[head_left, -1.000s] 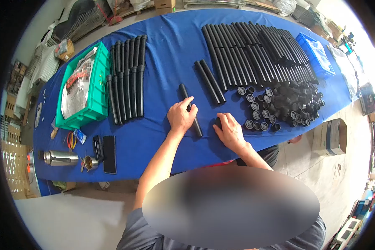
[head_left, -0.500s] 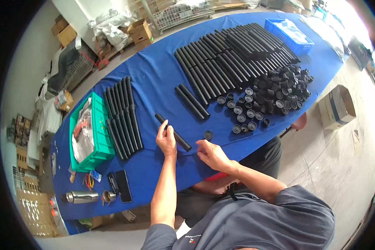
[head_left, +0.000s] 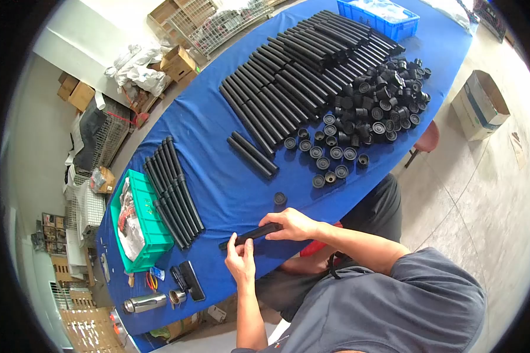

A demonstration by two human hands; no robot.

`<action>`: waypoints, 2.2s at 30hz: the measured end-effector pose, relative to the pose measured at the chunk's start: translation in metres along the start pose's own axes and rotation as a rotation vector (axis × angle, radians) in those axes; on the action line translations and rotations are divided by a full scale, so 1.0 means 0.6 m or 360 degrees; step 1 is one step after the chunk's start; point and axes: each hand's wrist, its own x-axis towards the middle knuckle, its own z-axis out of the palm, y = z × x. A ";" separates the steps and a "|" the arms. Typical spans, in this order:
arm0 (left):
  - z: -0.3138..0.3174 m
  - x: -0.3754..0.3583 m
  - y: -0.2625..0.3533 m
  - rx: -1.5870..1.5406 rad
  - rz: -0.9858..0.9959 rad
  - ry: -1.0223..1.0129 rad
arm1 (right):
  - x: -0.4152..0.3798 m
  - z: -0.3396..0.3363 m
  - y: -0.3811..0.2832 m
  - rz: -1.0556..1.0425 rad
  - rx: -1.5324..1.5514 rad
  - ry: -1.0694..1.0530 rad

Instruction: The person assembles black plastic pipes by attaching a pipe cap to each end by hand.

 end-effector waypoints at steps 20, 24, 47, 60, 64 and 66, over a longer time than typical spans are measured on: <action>0.015 0.013 0.050 0.0488 0.0784 -0.0207 | -0.054 0.022 0.007 0.0160 0.0893 0.0211; 0.001 0.006 0.071 0.0309 0.0612 -0.0392 | -0.056 0.010 -0.001 0.0209 0.1024 0.0068; -0.038 0.017 0.072 0.0202 0.0389 -0.0853 | -0.057 0.005 0.007 0.0031 0.0944 0.0071; -0.018 0.010 0.082 -0.0623 0.0121 -0.0345 | -0.045 0.010 0.000 -0.0150 0.0471 0.0171; -0.009 0.026 0.045 -0.1768 -0.0379 -0.0321 | -0.041 -0.001 -0.022 -0.0042 0.0372 0.0090; 0.006 0.021 0.025 -0.2070 -0.0742 -0.0258 | -0.046 0.004 -0.014 0.0067 0.0378 0.0068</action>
